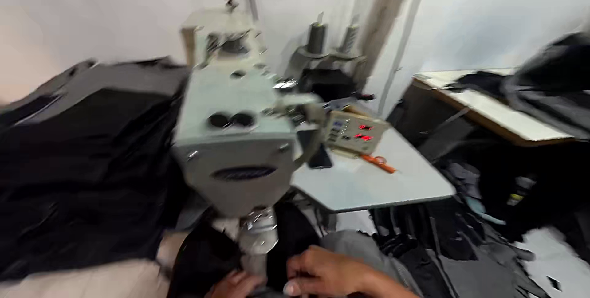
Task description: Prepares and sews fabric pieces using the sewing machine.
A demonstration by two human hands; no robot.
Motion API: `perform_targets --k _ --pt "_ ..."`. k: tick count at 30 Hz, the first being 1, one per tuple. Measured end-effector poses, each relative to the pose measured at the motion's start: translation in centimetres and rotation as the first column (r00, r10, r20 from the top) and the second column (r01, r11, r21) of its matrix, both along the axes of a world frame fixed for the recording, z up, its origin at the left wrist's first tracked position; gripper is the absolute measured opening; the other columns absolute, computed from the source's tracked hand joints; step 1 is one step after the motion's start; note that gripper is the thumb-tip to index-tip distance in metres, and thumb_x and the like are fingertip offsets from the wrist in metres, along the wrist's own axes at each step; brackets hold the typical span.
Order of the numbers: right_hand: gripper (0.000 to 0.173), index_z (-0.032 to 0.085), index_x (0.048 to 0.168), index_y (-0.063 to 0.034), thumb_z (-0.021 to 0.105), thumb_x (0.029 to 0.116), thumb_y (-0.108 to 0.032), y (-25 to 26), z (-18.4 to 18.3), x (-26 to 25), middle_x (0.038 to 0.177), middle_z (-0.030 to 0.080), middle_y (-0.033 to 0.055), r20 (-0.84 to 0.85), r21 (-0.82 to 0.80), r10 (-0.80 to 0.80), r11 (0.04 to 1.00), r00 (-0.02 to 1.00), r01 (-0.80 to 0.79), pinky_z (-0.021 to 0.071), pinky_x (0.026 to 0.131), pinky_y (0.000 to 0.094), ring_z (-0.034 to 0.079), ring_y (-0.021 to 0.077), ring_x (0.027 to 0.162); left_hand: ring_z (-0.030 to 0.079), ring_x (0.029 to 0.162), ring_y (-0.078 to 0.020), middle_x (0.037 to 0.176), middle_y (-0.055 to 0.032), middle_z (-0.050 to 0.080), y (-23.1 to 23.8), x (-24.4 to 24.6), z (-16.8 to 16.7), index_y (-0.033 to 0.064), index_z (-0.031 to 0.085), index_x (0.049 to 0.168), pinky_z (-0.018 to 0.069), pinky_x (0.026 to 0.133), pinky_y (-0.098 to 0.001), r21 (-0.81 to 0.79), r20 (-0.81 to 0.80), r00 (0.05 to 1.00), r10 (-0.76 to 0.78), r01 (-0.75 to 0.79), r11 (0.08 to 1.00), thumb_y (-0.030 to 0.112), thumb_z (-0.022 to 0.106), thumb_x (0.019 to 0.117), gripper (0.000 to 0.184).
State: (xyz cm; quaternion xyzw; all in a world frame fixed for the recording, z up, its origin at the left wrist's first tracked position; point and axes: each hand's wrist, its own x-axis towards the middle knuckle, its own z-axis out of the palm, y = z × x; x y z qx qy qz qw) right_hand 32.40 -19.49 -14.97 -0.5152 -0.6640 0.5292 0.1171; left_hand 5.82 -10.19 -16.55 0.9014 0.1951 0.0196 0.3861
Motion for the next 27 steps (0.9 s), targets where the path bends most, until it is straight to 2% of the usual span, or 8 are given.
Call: perform_targets --k 2,6,12,16,19,22,25,27 --pt "0.039 0.062 0.12 0.005 0.053 0.1075 -0.031 1.7 -0.6 -2.0 0.085 0.068 0.0231 0.105 -0.135 0.131 0.984 0.986 -0.116 0.0551 0.071 0.0543 0.067 0.0352 0.069 0.064 0.118 -0.0423 0.128 -0.0264 0.066 0.5 -0.4 -0.1 -0.0038 0.059 0.138 0.0478 0.106 -0.056 -0.106 -0.197 0.98 0.02 -0.041 0.994 0.022 0.064 0.1018 0.044" --pt "0.023 0.07 0.11 0.0086 0.062 0.0997 -0.01 2.7 -3.7 -3.6 0.1 0.07 0.0284 -0.013 -0.034 0.282 0.959 0.959 -0.283 0.0485 0.087 0.0605 0.068 0.0417 0.096 0.067 0.11 -0.0426 0.111 -0.0253 0.071 0.5 -1.7 -1.2 -0.0045 0.074 0.11 0.0501 0.102 -0.0545 -0.041 -0.086 0.996 -0.01 0.007 0.999 0.009 0.066 0.0973 0.02" --pt "0.025 0.066 0.1 0.0021 0.063 0.0997 -0.023 2.4 -0.7 -4.6 0.084 0.062 0.0058 -0.308 0.115 -0.036 0.99 0.951 0.075 0.0477 0.072 0.0285 0.057 0.0087 0.077 0.073 0.083 -0.0265 0.092 -0.0149 0.073 1.2 -2.5 0.7 0.0002 0.072 0.102 0.0608 0.075 -0.0415 0.152 0.345 0.92 0.184 -0.249 0.957 0.013 0.063 0.0972 0.016" --pt "0.026 0.072 0.091 -0.0114 0.056 0.1026 -0.028 -0.3 0.9 -5.2 0.093 0.076 0.0039 0.186 0.814 -0.227 0.58 0.956 -0.02 0.0614 0.075 0.0363 0.075 0.0187 0.089 0.074 0.082 -0.0318 0.086 -0.0151 0.074 2.4 -3.5 0.4 0.0013 0.074 0.101 0.0603 0.076 -0.0511 0.2 0.181 0.98 0.087 -0.123 0.972 0.021 0.064 0.0985 0.022" --pt "0.025 0.075 0.106 -0.0165 0.05 0.1047 -0.016 -1.3 0.7 -4.9 0.105 0.078 0.0041 0.238 0.897 -0.388 0.438 0.89 -0.049 0.061 0.066 0.0313 0.077 0.0162 0.089 0.074 0.087 -0.0209 0.09 -0.0101 0.075 3.0 -4.7 1.0 0.0036 0.076 0.1 0.0605 0.083 -0.0394 0.15 0.272 0.956 0.108 -0.153 0.977 0.023 0.059 0.1017 0.026" --pt "0.03 0.076 0.103 -0.016 0.049 0.1071 -0.029 -0.9 0.1 -4.3 0.096 0.079 0.003 0.109 0.873 -0.416 0.475 0.903 0.113 0.06 0.063 0.0323 0.076 0.0151 0.081 0.067 0.08 -0.0103 0.084 -0.0077 0.071 3.3 -4.6 4.3 0.0039 0.073 0.098 0.0537 0.075 -0.0221 0.13 0.377 0.922 0.094 -0.153 0.98 0.025 0.052 0.1052 0.03" --pt "0.036 0.076 0.099 -0.0131 0.053 0.1053 -0.04 -1.3 0.8 -3.4 0.097 0.077 0.0014 -0.132 0.659 -0.388 0.653 0.912 0.374 0.057 0.087 0.0317 0.071 0.0098 0.097 0.064 0.075 -0.0075 0.08 -0.0043 0.068 4.1 -3.8 4.5 0.0073 0.073 0.096 0.0518 0.07 -0.0205 0.13 0.378 0.92 0.108 -0.168 0.977 0.032 0.052 0.106 0.034" --pt "0.036 0.074 0.098 -0.0112 0.055 0.1043 -0.041 -1.1 0.6 -2.7 0.093 0.073 -0.0026 -0.254 0.501 -0.404 0.722 0.879 0.476 0.0537 0.084 0.0219 0.065 -0.0005 0.091 0.063 0.075 -0.0068 0.08 -0.0026 0.067 4.6 -2.7 3.2 0.0084 0.074 0.094 0.052 0.07 -0.0229 0.081 0.37 0.913 0.172 -0.216 0.973 0.036 0.052 0.106 0.037"
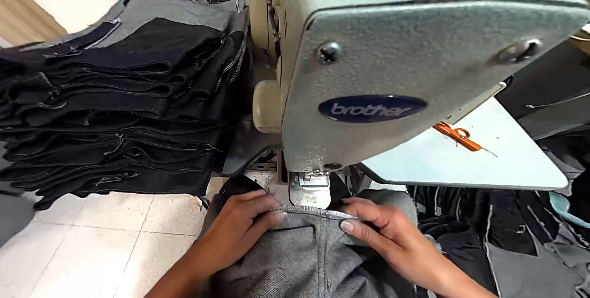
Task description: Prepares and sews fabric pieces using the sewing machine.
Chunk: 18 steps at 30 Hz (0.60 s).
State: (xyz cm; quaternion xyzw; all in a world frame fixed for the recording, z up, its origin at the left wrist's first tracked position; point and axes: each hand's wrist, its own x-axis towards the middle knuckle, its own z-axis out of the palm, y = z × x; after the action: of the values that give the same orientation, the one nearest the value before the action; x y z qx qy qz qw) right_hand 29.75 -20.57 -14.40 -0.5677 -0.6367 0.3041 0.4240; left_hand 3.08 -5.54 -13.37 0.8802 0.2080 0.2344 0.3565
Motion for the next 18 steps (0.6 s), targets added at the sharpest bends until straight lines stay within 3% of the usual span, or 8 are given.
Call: perform_targets --k 2,4,8,12,15,18 --pt "0.034 0.072 0.093 -0.0106 0.058 0.1022 -0.04 1.0 -0.9 0.4 0.076 0.063 -0.0073 -0.07 -0.076 -0.047 0.996 0.996 0.042 0.0462 0.063 0.0171 0.055 -0.0049 0.068 0.066 0.077 -0.0064 0.082 -0.0011 0.071 0.7 1.2 -1.3 0.0086 0.075 0.091 0.0544 0.073 -0.0279 -0.038 0.001 0.995 0.096 -0.096 0.995 0.035 0.053 0.1042 0.037" --pt "0.03 0.07 0.089 -0.0152 0.06 0.0998 -0.041 2.6 -1.7 0.8 0.069 0.059 -0.0126 -0.079 -0.096 -0.107 0.99 0.991 0.099 0.0439 0.057 0.016 0.052 -0.0068 0.061 0.066 0.078 -0.0018 0.082 0.0031 0.072 1.5 2.2 -2.0 0.0105 0.077 0.088 0.0551 0.075 -0.0264 -0.077 0.027 0.979 0.201 -0.198 0.977 0.033 0.057 0.1009 0.033" --pt "0.034 0.064 0.077 -0.0205 0.061 0.0976 -0.048 5.5 -2.3 1.7 0.059 0.051 -0.0154 0.032 0.083 -0.23 0.97 0.973 0.226 0.0385 0.05 0.0136 0.046 -0.0086 0.052 0.065 0.079 0.0015 0.081 0.0079 0.071 2.7 3.2 -1.9 0.014 0.077 0.086 0.0539 0.076 -0.0255 -0.188 0.03 0.954 0.3 -0.289 0.939 0.031 0.06 0.0986 0.027" --pt "0.042 0.063 0.074 -0.0178 0.058 0.0994 -0.051 6.2 -2.7 1.7 0.06 0.052 -0.0139 0.016 0.134 -0.241 0.962 0.97 0.237 0.0388 0.052 0.0132 0.047 -0.0096 0.055 0.063 0.076 0.0048 0.078 0.0099 0.069 2.8 2.4 -2.7 0.0133 0.076 0.086 0.0527 0.073 -0.0209 -0.29 0.092 0.965 0.245 -0.209 0.934 0.037 0.058 0.1003 0.033" --pt "0.039 0.065 0.076 -0.0181 0.058 0.0997 -0.049 6.3 -2.5 1.4 0.063 0.056 -0.0148 -0.007 0.16 -0.248 0.956 0.969 0.246 0.0424 0.056 0.0112 0.051 -0.0114 0.059 0.063 0.077 0.0061 0.078 0.0109 0.069 2.7 2.4 -2.7 0.0139 0.076 0.085 0.0519 0.073 -0.0191 -0.302 0.093 0.962 0.256 -0.217 0.928 0.037 0.059 0.0995 0.032" --pt "0.041 0.061 0.074 -0.0177 0.057 0.0994 -0.049 6.5 -2.5 1.4 0.062 0.054 -0.0143 0.002 0.171 -0.262 0.951 0.965 0.257 0.0417 0.056 0.0112 0.05 -0.0118 0.059 0.063 0.078 0.007 0.079 0.0115 0.069 2.8 2.5 -2.7 0.0139 0.076 0.086 0.0519 0.075 -0.0178 -0.303 0.096 0.962 0.256 -0.217 0.928 0.035 0.06 0.0991 0.029"
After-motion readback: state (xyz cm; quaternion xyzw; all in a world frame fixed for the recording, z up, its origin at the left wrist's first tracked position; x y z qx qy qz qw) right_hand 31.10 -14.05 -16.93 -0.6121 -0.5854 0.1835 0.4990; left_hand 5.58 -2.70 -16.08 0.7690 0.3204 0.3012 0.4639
